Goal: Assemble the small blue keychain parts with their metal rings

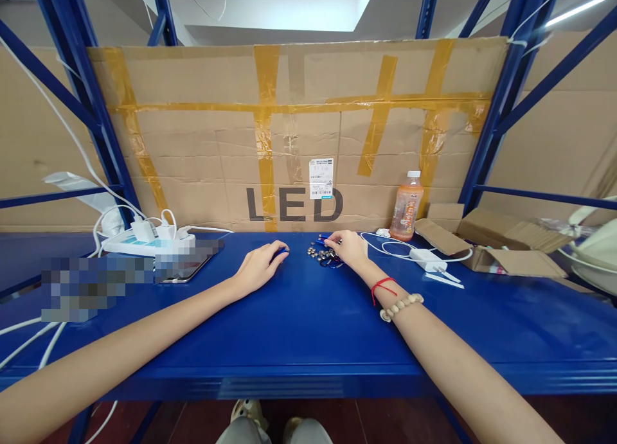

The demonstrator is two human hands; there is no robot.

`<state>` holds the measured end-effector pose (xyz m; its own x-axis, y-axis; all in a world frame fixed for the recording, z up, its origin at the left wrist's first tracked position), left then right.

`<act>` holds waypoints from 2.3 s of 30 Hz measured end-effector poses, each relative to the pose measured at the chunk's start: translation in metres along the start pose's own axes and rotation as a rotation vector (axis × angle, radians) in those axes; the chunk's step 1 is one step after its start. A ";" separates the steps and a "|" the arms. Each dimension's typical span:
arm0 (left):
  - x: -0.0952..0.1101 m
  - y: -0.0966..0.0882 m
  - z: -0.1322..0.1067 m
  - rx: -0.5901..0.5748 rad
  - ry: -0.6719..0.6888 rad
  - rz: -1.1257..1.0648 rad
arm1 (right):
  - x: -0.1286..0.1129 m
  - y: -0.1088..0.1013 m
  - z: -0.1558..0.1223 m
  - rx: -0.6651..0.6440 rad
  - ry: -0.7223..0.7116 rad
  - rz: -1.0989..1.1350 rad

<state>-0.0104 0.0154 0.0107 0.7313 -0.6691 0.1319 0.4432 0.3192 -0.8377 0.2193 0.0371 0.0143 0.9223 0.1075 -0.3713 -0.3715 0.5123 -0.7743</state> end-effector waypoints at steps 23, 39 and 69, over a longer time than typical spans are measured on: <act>0.002 -0.001 0.001 -0.019 -0.018 -0.003 | -0.017 0.007 -0.008 -0.166 0.053 -0.133; 0.002 -0.001 0.001 -0.015 -0.004 -0.003 | -0.009 -0.001 0.000 -0.292 -0.092 -0.080; 0.002 -0.002 0.000 -0.030 0.113 -0.113 | -0.072 -0.005 -0.023 -0.263 -0.258 0.846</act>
<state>-0.0096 0.0137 0.0126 0.6139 -0.7716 0.1667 0.5024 0.2191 -0.8364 0.1521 0.0075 0.0333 0.3161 0.5604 -0.7655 -0.9158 -0.0304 -0.4005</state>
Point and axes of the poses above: each hand's wrist, its own z-axis towards the middle knuckle, its own y-axis out of the palm, x = y × z, the point moved 2 cm from there along z, towards the middle knuckle, and after that the axes turned 3 degrees about z, right-handed, at the moved point
